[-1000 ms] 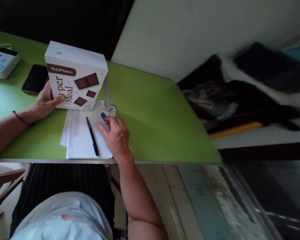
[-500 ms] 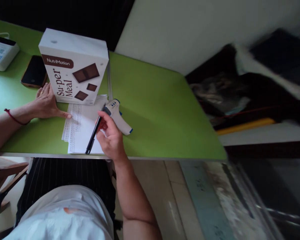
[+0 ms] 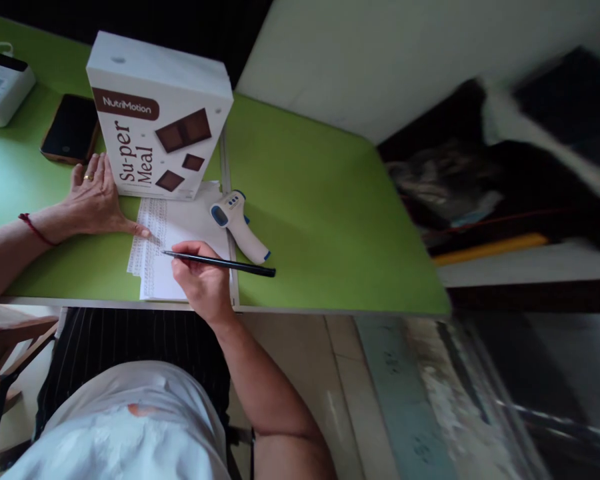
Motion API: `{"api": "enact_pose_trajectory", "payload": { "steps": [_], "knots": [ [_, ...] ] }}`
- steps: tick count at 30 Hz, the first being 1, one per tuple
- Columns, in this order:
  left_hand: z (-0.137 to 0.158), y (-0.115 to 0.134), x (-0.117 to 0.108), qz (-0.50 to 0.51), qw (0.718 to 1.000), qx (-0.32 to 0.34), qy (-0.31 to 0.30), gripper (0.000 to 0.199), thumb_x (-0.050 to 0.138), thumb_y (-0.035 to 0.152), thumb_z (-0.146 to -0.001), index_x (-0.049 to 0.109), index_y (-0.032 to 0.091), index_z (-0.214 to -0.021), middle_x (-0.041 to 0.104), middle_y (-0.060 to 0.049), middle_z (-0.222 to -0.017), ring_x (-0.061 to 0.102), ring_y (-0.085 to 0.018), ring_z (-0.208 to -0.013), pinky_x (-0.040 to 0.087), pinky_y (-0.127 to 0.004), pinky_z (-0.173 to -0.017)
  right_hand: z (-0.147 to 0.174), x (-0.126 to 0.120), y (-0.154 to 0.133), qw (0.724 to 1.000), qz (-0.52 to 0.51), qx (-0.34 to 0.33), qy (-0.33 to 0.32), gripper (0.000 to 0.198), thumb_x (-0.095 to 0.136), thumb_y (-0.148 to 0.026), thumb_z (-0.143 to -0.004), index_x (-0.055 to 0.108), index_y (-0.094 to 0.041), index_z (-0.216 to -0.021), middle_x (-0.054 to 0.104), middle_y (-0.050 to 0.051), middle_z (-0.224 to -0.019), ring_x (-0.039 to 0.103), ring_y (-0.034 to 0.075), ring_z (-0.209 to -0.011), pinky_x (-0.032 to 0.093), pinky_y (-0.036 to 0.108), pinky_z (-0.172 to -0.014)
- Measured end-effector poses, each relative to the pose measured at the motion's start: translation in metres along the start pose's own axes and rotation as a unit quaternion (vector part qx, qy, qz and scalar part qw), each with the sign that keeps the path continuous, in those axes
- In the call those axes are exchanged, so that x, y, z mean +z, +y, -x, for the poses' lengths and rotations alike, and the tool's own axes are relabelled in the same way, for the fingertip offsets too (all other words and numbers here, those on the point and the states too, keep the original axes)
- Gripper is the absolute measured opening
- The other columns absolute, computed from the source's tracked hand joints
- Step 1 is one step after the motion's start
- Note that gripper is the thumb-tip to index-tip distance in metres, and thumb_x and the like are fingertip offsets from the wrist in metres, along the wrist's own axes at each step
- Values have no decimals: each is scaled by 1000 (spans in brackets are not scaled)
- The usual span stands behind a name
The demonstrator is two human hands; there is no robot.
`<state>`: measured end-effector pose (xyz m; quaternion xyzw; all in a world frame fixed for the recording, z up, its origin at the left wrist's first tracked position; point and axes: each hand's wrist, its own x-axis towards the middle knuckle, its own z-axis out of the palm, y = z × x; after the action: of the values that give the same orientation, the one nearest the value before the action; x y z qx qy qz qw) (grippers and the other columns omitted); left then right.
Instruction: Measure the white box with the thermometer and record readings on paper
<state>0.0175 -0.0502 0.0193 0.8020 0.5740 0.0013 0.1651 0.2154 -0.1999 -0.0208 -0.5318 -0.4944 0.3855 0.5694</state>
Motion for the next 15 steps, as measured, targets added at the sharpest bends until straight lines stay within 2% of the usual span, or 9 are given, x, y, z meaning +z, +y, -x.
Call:
{"api": "enact_pose_trajectory", "payload": {
  "steps": [3,7,12,15],
  "knots": [
    [3,3,-2,10,1000,13,11,183,79,96,-52,-9,-12,-170,-3,-36,-181,-2,-51,-171,-2,-62,-137,-1,5,-1,999,35,3,4,9,73,-31,-77,67,-24,-80,60,-6,-61,50,10,-50,43,23,-47],
    [4,5,-4,7,1000,7,-12,180,83,92,-56,-12,-11,-170,-5,-36,-181,-5,-51,-171,-5,-64,-136,0,5,-5,993,105,-49,-8,11,71,-30,-78,64,-24,-72,60,-6,-59,51,11,-51,45,24,-49],
    [1,6,-3,4,1000,9,-29,189,83,96,-46,-15,-9,-170,-10,-33,-182,-9,-53,-169,-12,-67,-134,2,4,-4,980,152,-125,25,16,67,-30,-84,60,-25,-70,59,-6,-58,51,12,-52,47,25,-53],
    [0,5,-2,1,999,5,-34,192,82,96,-43,-17,-8,-170,-13,-31,-182,-12,-53,-169,-14,-66,-134,2,5,-1,977,164,-138,8,18,65,-32,-87,59,-26,-71,57,-6,-59,49,12,-53,46,26,-53]
  ]
}}
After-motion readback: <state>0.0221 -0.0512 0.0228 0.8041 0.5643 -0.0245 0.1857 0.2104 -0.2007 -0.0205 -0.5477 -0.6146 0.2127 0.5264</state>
